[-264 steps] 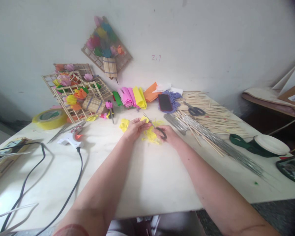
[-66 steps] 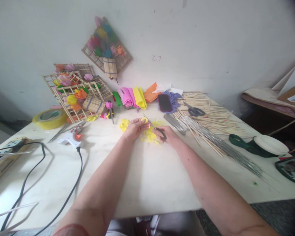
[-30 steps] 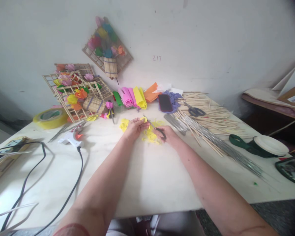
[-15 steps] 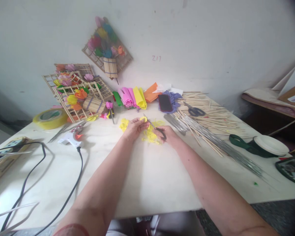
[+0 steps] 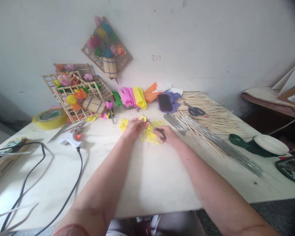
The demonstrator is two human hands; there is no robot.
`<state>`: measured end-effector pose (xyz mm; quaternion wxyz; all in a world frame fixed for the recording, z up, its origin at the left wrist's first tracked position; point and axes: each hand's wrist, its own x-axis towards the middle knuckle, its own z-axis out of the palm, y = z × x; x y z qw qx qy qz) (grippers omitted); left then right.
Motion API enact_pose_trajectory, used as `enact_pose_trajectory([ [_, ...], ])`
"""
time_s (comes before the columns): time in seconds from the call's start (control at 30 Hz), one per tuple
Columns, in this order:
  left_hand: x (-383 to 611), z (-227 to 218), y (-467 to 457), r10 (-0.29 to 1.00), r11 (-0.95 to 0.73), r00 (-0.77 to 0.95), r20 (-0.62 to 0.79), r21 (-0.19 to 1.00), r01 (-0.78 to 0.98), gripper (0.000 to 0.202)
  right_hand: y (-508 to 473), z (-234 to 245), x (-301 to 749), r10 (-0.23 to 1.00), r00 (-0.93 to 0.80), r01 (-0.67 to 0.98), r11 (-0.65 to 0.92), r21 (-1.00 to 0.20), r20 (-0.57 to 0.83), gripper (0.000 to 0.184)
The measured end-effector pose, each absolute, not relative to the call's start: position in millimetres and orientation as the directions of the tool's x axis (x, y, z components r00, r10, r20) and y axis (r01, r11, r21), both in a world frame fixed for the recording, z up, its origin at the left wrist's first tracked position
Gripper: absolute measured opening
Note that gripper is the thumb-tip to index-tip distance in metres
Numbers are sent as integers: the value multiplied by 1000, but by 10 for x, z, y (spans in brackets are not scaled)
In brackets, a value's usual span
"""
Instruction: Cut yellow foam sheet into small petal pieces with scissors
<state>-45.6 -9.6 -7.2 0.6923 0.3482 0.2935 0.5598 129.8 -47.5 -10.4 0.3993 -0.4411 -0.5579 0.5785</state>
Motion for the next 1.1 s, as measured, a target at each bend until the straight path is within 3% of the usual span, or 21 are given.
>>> enact_pose_trajectory([
  [1.1,-447,-53,-133,966,154,258,-17,838,-523,5,-492,-52,1309,949,-311,3,-46,-999,-45,32],
])
